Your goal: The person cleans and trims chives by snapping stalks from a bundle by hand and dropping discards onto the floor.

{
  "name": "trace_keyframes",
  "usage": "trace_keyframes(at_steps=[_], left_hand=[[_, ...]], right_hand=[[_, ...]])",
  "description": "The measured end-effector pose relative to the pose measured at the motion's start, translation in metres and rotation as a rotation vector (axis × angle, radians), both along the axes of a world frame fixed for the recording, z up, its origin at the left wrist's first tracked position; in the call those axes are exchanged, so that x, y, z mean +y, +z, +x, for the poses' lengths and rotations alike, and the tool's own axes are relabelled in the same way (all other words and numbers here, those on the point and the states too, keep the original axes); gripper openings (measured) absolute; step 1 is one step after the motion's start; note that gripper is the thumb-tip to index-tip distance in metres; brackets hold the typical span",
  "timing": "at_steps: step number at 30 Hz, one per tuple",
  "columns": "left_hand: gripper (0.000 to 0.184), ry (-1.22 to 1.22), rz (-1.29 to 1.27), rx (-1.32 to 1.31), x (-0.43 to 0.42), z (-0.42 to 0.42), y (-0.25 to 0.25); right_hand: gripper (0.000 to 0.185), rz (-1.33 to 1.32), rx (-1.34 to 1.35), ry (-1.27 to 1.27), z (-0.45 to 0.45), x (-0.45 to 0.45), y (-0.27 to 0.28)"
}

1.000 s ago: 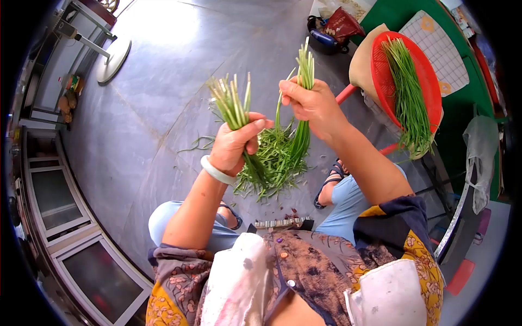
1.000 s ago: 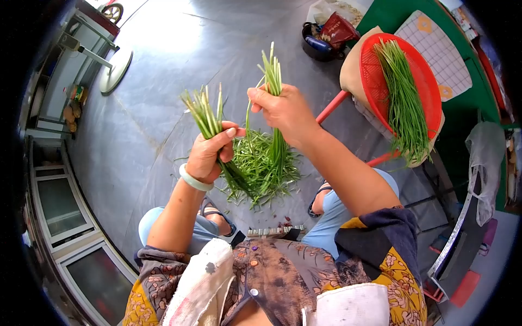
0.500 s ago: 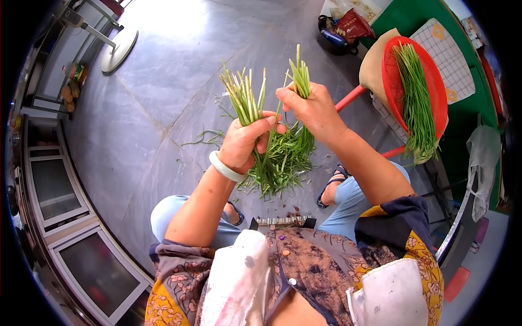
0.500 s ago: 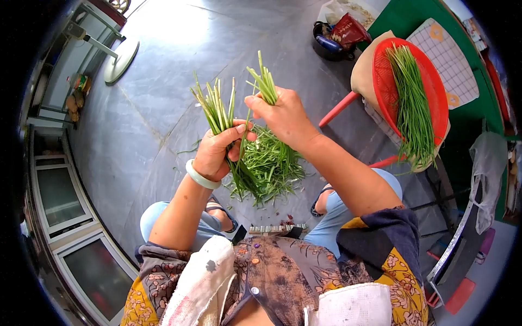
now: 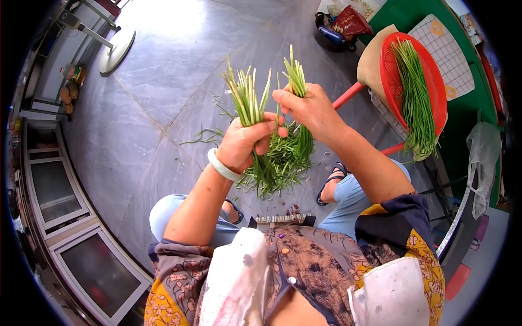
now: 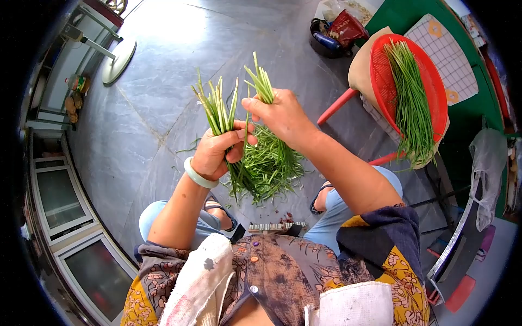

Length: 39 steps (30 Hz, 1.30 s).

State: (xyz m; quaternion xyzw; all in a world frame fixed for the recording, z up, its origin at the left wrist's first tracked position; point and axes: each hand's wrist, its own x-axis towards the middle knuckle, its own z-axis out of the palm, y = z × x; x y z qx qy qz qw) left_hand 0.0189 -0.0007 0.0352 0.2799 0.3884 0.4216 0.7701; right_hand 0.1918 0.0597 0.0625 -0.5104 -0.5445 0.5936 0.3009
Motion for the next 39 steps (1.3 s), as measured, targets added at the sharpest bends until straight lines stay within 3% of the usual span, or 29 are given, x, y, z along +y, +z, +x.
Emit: trace_keyframes(at_steps=[4, 13, 20, 29, 39], left_hand=[[0.019, 0.014, -0.003, -0.013, -0.001, 0.000, -0.001], [0.014, 0.077, -0.006, -0.016, -0.001, -0.002, -0.006], [0.010, 0.038, -0.024, 0.012, -0.001, -0.004, -0.004], [0.019, 0.069, -0.038, -0.014, -0.003, 0.000, 0.003], [0.017, 0.086, -0.049, -0.051, -0.002, 0.001, 0.001]], right_hand=[[0.022, -0.080, 0.077, 0.004, -0.002, -0.003, 0.004], [0.015, 0.018, 0.125, 0.177, -0.004, -0.009, 0.006], [0.010, -0.100, 0.271, -0.004, 0.004, 0.004, -0.001], [0.011, -0.060, 0.180, 0.017, 0.003, 0.002, 0.002], [0.016, -0.207, 0.252, 0.031, -0.002, -0.009, 0.004]])
